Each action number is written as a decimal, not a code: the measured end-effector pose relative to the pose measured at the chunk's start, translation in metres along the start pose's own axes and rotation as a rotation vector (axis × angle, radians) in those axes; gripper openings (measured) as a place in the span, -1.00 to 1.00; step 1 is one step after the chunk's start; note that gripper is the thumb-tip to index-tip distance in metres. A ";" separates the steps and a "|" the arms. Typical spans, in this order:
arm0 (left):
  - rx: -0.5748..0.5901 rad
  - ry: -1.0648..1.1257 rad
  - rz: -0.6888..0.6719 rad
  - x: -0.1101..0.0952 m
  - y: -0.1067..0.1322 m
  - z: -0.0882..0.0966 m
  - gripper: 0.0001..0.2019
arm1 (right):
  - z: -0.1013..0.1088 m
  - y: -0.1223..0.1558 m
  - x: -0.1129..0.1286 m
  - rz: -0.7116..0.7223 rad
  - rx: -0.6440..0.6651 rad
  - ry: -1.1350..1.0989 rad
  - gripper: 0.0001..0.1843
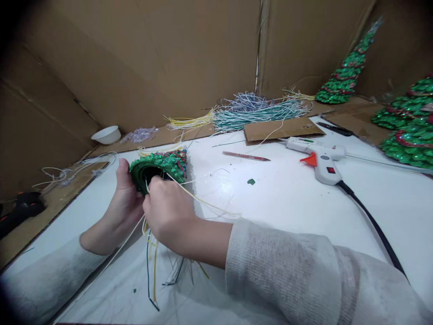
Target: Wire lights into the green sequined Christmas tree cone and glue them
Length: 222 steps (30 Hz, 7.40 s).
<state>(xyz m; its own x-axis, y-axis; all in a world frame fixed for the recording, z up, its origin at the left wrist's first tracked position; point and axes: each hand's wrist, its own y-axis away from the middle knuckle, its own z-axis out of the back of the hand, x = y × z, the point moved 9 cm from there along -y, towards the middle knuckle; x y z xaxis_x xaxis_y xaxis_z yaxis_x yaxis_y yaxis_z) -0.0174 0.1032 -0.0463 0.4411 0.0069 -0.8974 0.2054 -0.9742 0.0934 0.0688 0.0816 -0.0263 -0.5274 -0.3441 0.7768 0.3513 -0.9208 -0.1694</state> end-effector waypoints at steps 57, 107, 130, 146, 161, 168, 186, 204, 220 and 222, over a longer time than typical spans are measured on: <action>-0.002 0.042 0.028 0.007 0.002 -0.005 -0.50 | -0.006 0.002 -0.016 -0.266 -0.071 -0.521 -0.54; -0.108 0.028 -0.011 0.003 0.006 0.003 -0.57 | -0.012 0.003 -0.014 -0.234 -0.033 -0.583 -0.53; -0.180 0.047 0.036 0.007 0.008 0.009 -0.59 | -0.020 0.004 -0.016 -0.272 0.014 -0.627 -0.54; -0.149 -0.059 0.041 0.009 0.005 0.017 -0.54 | -0.031 0.010 -0.019 -0.360 0.027 -0.689 -0.53; -0.091 -0.073 0.013 0.006 0.002 0.012 -0.47 | -0.027 0.014 -0.017 -0.340 -0.015 -0.723 -0.50; -0.120 -0.081 0.000 0.007 0.002 0.015 -0.50 | -0.029 0.012 -0.017 -0.355 0.015 -0.721 -0.43; -0.127 -0.111 0.006 0.007 0.005 0.014 -0.47 | -0.030 0.012 -0.016 -0.358 0.070 -0.791 -0.46; -0.132 -0.131 -0.062 0.003 0.008 0.014 -0.47 | -0.025 0.008 -0.017 -0.314 0.040 -0.748 -0.50; -0.103 -0.127 -0.027 0.006 0.007 0.012 -0.50 | -0.028 0.006 -0.016 -0.256 0.048 -0.773 -0.53; -0.099 -0.125 -0.037 0.006 0.007 0.012 -0.50 | -0.029 0.005 -0.017 -0.260 0.046 -0.765 -0.53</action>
<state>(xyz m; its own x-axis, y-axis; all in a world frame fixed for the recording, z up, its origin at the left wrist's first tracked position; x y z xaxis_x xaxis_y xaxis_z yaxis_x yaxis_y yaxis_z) -0.0242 0.0940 -0.0561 0.3203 0.0082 -0.9473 0.3077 -0.9467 0.0958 0.0575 0.0773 -0.0577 0.0732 0.1161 0.9905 0.3303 -0.9400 0.0857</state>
